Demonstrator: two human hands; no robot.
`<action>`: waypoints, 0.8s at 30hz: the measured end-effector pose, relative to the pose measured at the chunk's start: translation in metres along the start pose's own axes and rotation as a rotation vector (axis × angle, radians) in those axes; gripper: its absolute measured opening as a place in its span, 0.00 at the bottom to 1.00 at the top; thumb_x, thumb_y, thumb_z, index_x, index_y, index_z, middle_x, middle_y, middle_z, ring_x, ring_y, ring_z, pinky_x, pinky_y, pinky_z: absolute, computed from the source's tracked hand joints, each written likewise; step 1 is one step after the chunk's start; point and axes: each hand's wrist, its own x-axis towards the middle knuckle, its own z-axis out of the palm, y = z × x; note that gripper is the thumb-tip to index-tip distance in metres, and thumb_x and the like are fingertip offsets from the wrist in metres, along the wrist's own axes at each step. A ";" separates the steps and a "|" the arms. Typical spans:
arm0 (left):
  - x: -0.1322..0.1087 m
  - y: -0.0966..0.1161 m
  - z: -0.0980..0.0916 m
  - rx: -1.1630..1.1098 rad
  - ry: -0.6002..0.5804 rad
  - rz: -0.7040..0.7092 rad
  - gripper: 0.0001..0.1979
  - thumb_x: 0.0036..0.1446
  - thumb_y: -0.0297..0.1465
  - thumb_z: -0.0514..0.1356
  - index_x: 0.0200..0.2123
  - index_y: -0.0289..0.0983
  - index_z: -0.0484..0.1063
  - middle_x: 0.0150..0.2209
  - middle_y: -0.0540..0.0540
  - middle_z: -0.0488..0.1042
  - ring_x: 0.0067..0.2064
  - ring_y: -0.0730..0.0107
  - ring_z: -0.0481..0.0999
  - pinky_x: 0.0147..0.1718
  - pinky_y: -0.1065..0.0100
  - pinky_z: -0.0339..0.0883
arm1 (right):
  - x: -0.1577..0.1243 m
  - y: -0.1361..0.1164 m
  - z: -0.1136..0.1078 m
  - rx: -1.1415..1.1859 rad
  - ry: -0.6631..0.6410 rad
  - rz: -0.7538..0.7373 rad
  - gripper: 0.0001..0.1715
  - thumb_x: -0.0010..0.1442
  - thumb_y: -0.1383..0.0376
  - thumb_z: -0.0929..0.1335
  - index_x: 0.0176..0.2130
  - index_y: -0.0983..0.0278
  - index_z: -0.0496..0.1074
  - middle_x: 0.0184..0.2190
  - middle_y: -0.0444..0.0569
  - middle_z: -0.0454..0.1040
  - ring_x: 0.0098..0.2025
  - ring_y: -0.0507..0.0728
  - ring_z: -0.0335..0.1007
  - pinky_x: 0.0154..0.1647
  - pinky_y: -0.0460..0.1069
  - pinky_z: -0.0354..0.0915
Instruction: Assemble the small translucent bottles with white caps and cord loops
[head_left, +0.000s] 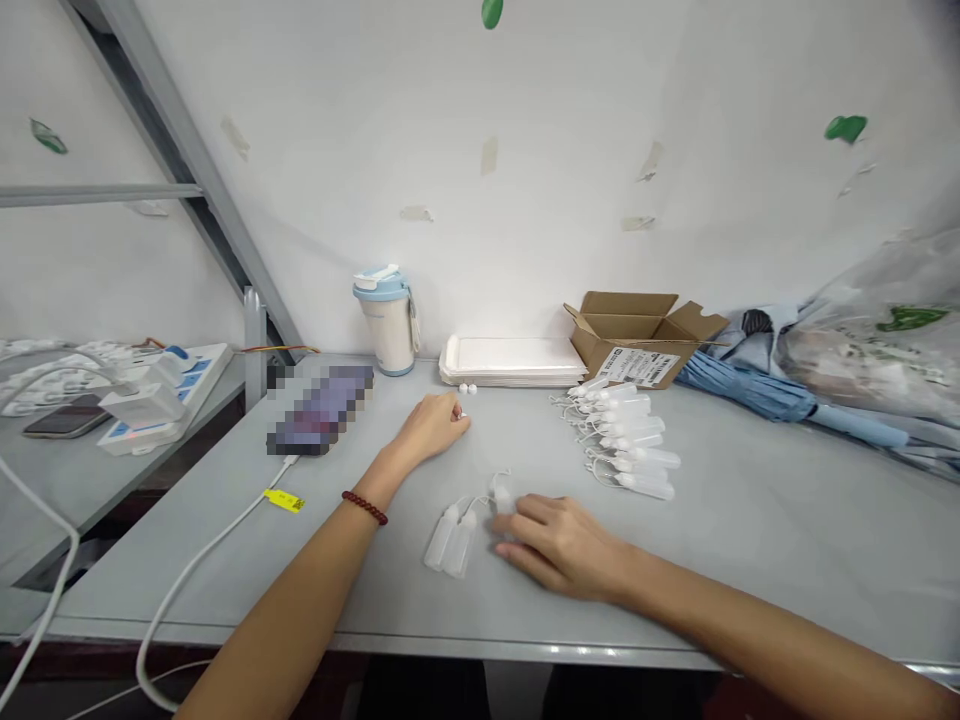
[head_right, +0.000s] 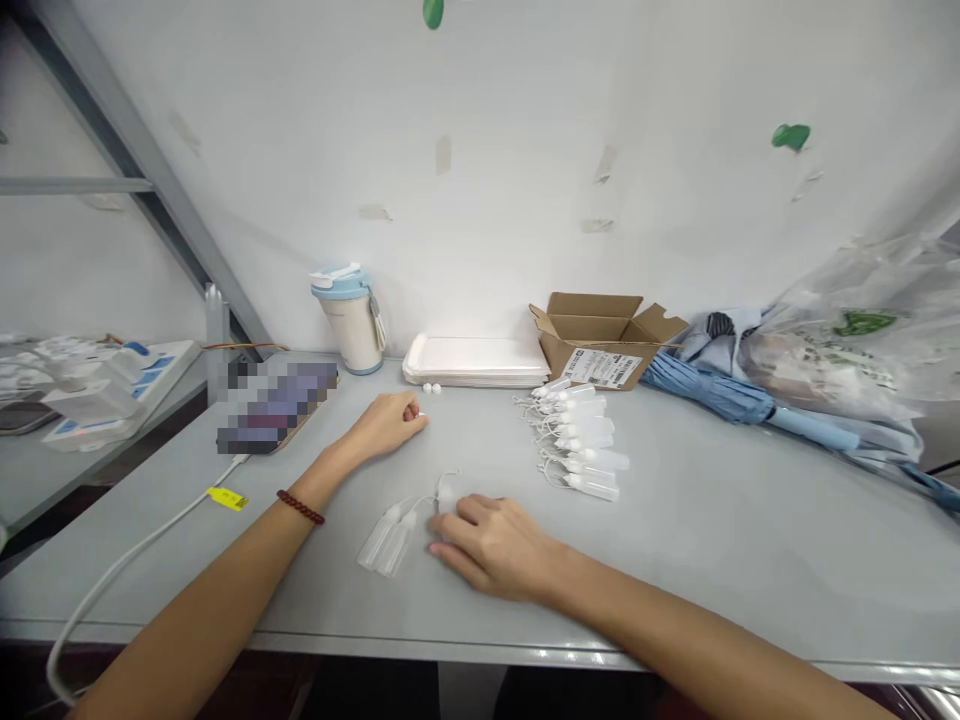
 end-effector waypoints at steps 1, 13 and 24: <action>-0.001 0.004 -0.001 -0.033 -0.008 0.009 0.08 0.50 0.33 0.57 0.28 0.35 0.71 0.26 0.46 0.74 0.31 0.65 0.72 0.30 0.68 0.63 | -0.001 0.005 -0.001 -0.006 0.052 0.017 0.14 0.65 0.62 0.58 0.42 0.65 0.69 0.25 0.48 0.68 0.24 0.52 0.63 0.23 0.46 0.55; -0.026 0.054 -0.005 -0.938 -0.324 0.074 0.13 0.49 0.38 0.63 0.32 0.32 0.75 0.28 0.45 0.73 0.32 0.71 0.71 0.30 0.70 0.65 | -0.002 0.033 -0.013 0.416 0.208 0.342 0.05 0.62 0.67 0.60 0.37 0.61 0.64 0.30 0.46 0.70 0.28 0.51 0.63 0.26 0.45 0.59; -0.029 0.057 -0.008 -0.796 -0.388 0.128 0.12 0.51 0.38 0.61 0.29 0.33 0.74 0.27 0.47 0.72 0.28 0.73 0.69 0.31 0.69 0.64 | 0.000 0.032 -0.019 0.962 0.293 0.522 0.05 0.58 0.66 0.58 0.30 0.61 0.60 0.24 0.42 0.60 0.26 0.51 0.58 0.28 0.47 0.58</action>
